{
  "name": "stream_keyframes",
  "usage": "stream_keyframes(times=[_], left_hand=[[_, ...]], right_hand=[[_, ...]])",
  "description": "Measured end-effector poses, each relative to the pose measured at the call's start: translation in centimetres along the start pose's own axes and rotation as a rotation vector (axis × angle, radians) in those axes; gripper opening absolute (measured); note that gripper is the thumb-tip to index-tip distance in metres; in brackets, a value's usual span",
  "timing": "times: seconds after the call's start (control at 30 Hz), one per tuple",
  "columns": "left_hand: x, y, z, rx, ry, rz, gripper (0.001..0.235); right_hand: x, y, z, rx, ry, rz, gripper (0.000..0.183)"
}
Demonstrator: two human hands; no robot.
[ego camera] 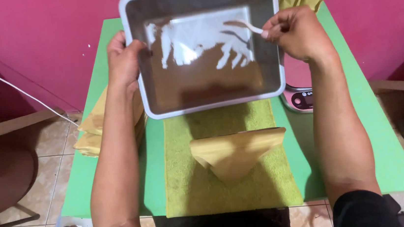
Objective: Filling a paper bag with the remaining coffee grounds from a metal bin using a spoon.
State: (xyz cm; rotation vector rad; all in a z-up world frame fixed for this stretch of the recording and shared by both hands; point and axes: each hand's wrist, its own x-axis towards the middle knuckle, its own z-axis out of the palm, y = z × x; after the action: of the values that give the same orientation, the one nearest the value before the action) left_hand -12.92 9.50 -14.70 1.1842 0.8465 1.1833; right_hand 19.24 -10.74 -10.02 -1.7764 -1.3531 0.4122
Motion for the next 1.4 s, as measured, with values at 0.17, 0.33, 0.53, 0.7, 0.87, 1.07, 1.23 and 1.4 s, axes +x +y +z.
stream_keyframes(times=[0.17, 0.33, 0.53, 0.7, 0.87, 1.07, 1.23, 1.4], left_hand=[[-1.7, 0.9, -0.1, 0.003, 0.047, 0.31, 0.016], [-0.6, -0.7, -0.3, -0.071, -0.042, 0.456, 0.018], [0.2, -0.3, -1.4, 0.01, -0.015, 0.332, 0.016], [0.7, -0.5, -1.5, 0.029, -0.047, 0.103, 0.023], [-0.1, 0.2, -1.3, 0.049, -0.065, -0.178, 0.011], [1.8, -3.6, -1.5, 0.02, -0.113, -0.157, 0.012], [1.8, -5.1, -1.8, -0.019, -0.078, -0.17, 0.015], [2.7, -5.1, -1.6, -0.01, -0.098, -0.228, 0.022]], right_hand=[[-0.1, -0.6, 0.5, -0.044, 0.062, -0.164, 0.005], [-0.4, -0.6, 1.1, -0.031, 0.09, -0.099, 0.003], [-0.1, -1.4, 1.0, -0.064, 0.048, -0.079, 0.003], [1.2, -0.3, 1.7, -0.792, 0.391, -0.475, 0.014], [3.8, -3.5, 6.4, -0.695, 0.017, -0.361, 0.011], [8.9, -3.2, 14.6, -0.569, -0.259, -0.449, 0.023], [5.4, -6.5, 16.3, -0.514, -0.363, -0.434, 0.012], [3.6, -10.1, 13.4, -0.437, -0.593, -0.306, 0.02]])
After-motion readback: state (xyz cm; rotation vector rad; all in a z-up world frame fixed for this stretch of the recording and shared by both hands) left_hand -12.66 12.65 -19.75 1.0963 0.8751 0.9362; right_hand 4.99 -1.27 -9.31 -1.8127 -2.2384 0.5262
